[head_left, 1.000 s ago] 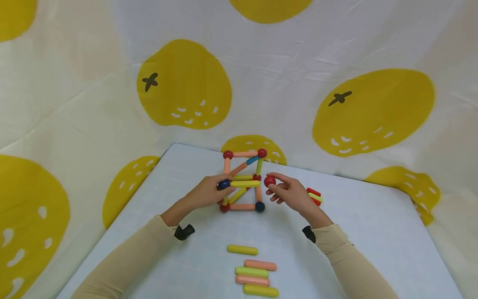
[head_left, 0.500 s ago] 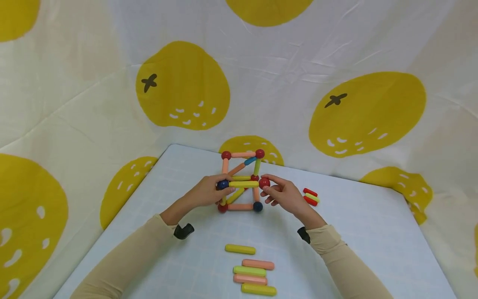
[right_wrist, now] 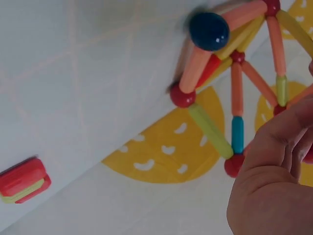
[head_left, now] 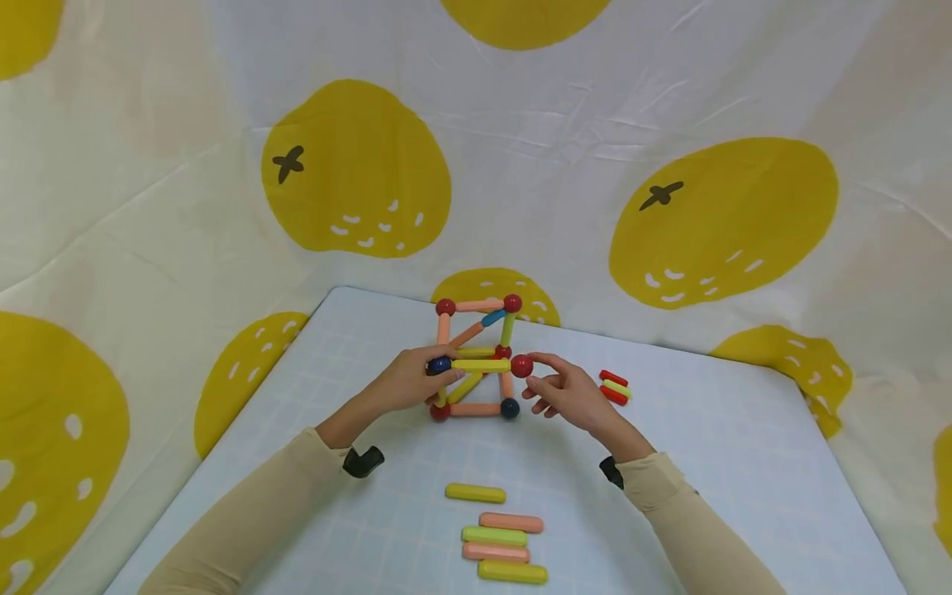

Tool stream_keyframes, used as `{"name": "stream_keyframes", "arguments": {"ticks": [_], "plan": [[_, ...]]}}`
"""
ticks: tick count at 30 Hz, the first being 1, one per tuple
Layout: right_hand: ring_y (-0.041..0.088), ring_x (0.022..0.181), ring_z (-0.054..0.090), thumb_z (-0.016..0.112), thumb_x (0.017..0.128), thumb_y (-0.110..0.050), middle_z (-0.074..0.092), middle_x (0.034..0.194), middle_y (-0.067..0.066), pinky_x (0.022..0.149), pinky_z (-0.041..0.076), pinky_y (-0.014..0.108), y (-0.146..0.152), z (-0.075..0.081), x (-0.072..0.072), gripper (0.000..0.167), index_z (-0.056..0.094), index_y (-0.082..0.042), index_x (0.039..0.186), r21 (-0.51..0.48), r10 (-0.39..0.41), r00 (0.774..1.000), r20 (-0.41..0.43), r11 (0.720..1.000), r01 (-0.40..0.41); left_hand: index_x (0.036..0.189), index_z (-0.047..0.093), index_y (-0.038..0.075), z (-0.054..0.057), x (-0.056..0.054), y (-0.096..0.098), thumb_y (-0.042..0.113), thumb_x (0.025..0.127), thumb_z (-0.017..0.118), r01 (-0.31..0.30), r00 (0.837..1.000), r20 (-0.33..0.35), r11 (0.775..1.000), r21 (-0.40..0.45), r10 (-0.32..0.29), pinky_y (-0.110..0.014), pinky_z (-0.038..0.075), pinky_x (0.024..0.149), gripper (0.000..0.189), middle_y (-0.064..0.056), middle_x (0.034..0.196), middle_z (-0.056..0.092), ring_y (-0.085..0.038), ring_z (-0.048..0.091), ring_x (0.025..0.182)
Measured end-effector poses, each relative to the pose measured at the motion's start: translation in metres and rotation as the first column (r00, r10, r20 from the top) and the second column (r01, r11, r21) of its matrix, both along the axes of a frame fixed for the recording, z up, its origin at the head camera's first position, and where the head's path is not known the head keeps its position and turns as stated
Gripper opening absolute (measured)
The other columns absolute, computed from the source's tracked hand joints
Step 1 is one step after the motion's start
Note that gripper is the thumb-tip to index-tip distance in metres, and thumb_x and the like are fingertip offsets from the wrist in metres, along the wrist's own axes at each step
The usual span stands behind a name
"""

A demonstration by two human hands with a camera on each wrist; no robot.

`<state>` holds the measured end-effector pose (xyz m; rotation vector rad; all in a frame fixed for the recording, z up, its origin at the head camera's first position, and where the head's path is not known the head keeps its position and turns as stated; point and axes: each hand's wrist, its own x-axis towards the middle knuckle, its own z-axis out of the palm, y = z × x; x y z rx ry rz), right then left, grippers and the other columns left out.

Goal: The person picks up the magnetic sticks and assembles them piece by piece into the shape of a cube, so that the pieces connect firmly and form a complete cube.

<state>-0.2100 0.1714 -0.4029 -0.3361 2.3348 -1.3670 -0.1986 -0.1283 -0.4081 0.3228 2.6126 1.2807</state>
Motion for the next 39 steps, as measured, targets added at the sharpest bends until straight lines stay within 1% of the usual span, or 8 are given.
{"name": "stream_keyframes", "arguments": {"ticks": [3, 5, 10, 15, 23, 29, 36, 39], "plan": [[0.031, 0.083, 0.072, 0.062, 0.103, -0.032, 0.074, 0.097, 0.017, 0.074, 0.059, 0.030, 0.008, -0.012, 0.005, 0.051, 0.048, -0.013, 0.149, 0.076, 0.063, 0.997, 0.037, 0.995, -0.065, 0.125, 0.063, 0.026, 0.001, 0.000, 0.000, 0.040, 0.098, 0.068, -0.004, 1.000, 0.011, 1.000, 0.006, 0.004, -0.029, 0.050, 0.059, 0.031, -0.018, 0.089, 0.068, -0.021, 0.062, 0.062], [0.027, 0.078, 0.070, 0.063, 0.102, -0.033, 0.073, 0.089, 0.013, 0.071, 0.058, 0.030, 0.011, -0.022, 0.012, 0.050, 0.052, -0.011, 0.145, 0.137, 0.143, 0.987, 0.072, 0.979, -0.152, 0.124, 0.063, 0.026, 0.002, 0.000, 0.000, 0.040, 0.098, 0.068, -0.008, 1.000, 0.019, 1.000, 0.009, 0.008, -0.029, 0.050, 0.059, 0.030, -0.017, 0.087, 0.068, -0.022, 0.063, 0.062], [0.017, 0.068, 0.066, 0.069, 0.098, -0.034, 0.072, 0.078, -0.001, 0.066, 0.053, 0.027, 0.005, -0.045, 0.035, 0.043, 0.061, -0.015, 0.136, 0.252, 0.351, 0.927, 0.128, 0.893, -0.373, 0.124, 0.063, 0.026, 0.002, 0.001, 0.000, 0.039, 0.098, 0.068, -0.007, 1.000, 0.030, 1.000, 0.012, 0.006, -0.028, 0.049, 0.059, 0.029, -0.016, 0.086, 0.067, -0.022, 0.062, 0.062], [0.008, 0.060, 0.059, 0.073, 0.094, -0.036, 0.067, 0.067, -0.006, 0.061, 0.044, 0.022, -0.009, -0.056, 0.050, 0.041, 0.064, -0.020, 0.130, 0.342, 0.477, 0.874, 0.095, 0.809, -0.479, 0.124, 0.063, 0.026, 0.000, 0.000, -0.001, 0.039, 0.098, 0.069, -0.005, 0.999, 0.033, 1.000, 0.026, 0.004, -0.029, 0.050, 0.059, 0.029, -0.021, 0.091, 0.068, -0.021, 0.062, 0.061], [0.002, 0.053, 0.051, 0.076, 0.091, -0.042, 0.056, 0.060, -0.014, 0.053, 0.039, 0.019, -0.026, -0.059, 0.060, 0.037, 0.068, -0.024, 0.123, 0.502, 0.586, 0.806, -0.082, 0.723, -0.474, 0.124, 0.064, 0.027, 0.000, 0.000, -0.001, 0.039, 0.097, 0.069, -0.010, 0.999, 0.032, 0.999, 0.043, 0.009, -0.029, 0.050, 0.058, 0.030, -0.017, 0.084, 0.068, -0.025, 0.063, 0.062], [0.000, 0.053, 0.050, 0.076, 0.091, -0.044, 0.055, 0.059, -0.016, 0.056, 0.040, 0.019, -0.035, -0.061, 0.064, 0.033, 0.071, -0.027, 0.119, 0.566, 0.623, 0.771, -0.135, 0.687, -0.456, 0.125, 0.064, 0.027, -0.001, 0.000, 0.000, 0.038, 0.098, 0.069, -0.008, 1.000, 0.023, 0.999, 0.042, 0.007, -0.029, 0.049, 0.057, 0.029, -0.009, 0.078, 0.065, -0.024, 0.062, 0.061], [-0.003, 0.063, 0.055, 0.073, 0.094, -0.028, 0.073, 0.080, -0.016, 0.065, 0.049, 0.018, -0.044, -0.064, 0.069, 0.021, 0.078, -0.022, 0.113, 0.594, 0.630, 0.729, -0.268, 0.704, -0.390, 0.126, 0.064, 0.027, -0.002, -0.001, -0.002, 0.037, 0.098, 0.068, -0.015, 0.999, 0.038, 0.999, 0.052, 0.013, -0.029, 0.049, 0.057, 0.030, -0.011, 0.079, 0.066, -0.023, 0.062, 0.061], [-0.004, 0.068, 0.057, 0.073, 0.094, -0.029, 0.075, 0.087, -0.015, 0.067, 0.050, 0.018, -0.044, -0.064, 0.068, 0.022, 0.079, -0.021, 0.114, 0.578, 0.602, 0.749, -0.278, 0.727, -0.370, 0.127, 0.063, 0.027, -0.001, 0.000, -0.002, 0.038, 0.098, 0.069, -0.017, 0.999, 0.039, 0.999, 0.052, 0.015, -0.029, 0.049, 0.058, 0.032, -0.012, 0.081, 0.066, -0.021, 0.061, 0.061]]}}
